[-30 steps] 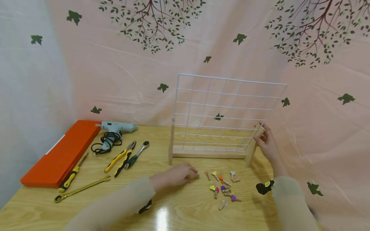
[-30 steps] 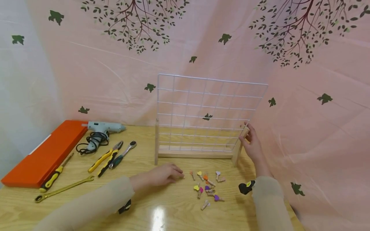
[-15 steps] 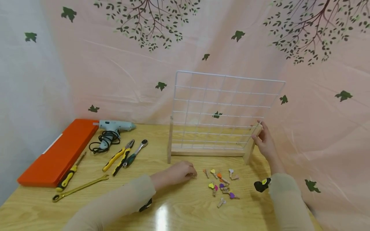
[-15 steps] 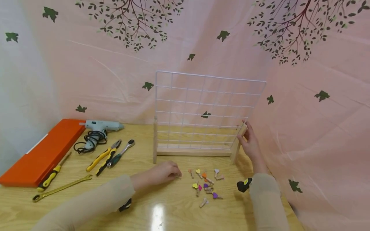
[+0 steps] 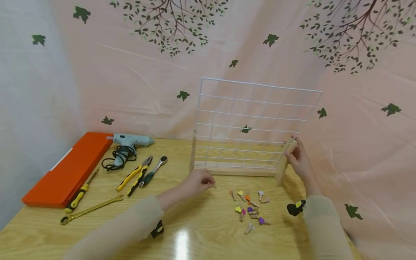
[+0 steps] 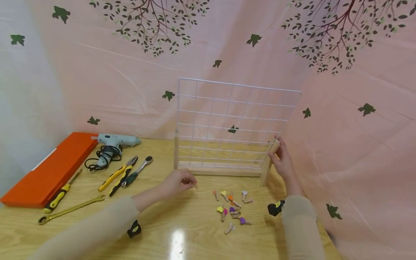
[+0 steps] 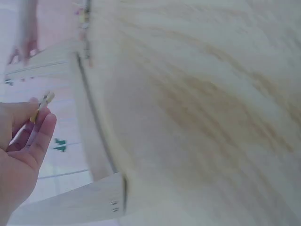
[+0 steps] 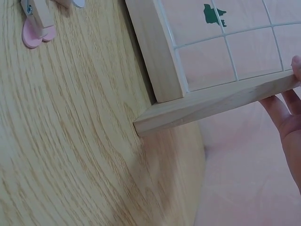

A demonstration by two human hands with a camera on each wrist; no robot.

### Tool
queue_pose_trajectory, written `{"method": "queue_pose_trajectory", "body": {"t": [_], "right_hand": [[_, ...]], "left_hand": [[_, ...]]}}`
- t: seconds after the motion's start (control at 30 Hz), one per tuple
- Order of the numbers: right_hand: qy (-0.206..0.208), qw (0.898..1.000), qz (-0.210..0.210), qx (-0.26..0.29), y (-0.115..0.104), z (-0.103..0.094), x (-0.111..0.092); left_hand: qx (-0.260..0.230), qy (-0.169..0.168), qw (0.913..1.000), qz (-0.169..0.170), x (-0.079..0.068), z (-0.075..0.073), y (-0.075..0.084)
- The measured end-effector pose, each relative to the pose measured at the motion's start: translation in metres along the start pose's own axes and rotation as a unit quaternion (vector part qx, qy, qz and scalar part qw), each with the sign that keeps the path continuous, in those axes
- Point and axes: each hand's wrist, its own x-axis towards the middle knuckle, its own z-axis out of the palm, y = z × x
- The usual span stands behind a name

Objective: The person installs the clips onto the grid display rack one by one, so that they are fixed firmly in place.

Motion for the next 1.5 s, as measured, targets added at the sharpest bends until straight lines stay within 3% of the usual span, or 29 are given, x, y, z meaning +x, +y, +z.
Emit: {"method": "queue_pose_trajectory", "body": {"t": [0.17,0.33,0.53,0.67,0.77,1.13,1.5], "right_hand": [[0.000,1.000,0.004,-0.005,0.011,-0.008,0.001],[-0.005,1.000,0.004,-0.002,0.015,-0.012,0.002],[-0.008,1.000,0.005,0.020,0.009,-0.008,0.002],[-0.010,1.000,0.001,0.024,-0.002,-0.003,-0.001],[-0.014,1.000,0.002,0.021,-0.004,-0.001,-0.002],[-0.015,1.000,0.006,0.009,-0.003,-0.001,-0.001],[-0.009,1.000,0.014,0.009,0.011,-0.004,0.001]], "left_hand": [[-0.030,0.041,0.9982,-0.031,-0.002,-0.025,0.012],[-0.038,0.111,0.9909,-0.067,0.004,-0.055,0.019],[-0.078,0.215,0.9670,-0.112,0.016,-0.098,0.020],[-0.077,0.291,0.9483,-0.100,0.026,-0.122,0.016],[-0.052,0.329,0.9392,-0.086,0.034,-0.133,0.011],[-0.018,0.349,0.9298,-0.116,0.051,-0.138,-0.001],[-0.033,0.336,0.9336,-0.121,0.056,-0.127,-0.003]]}}
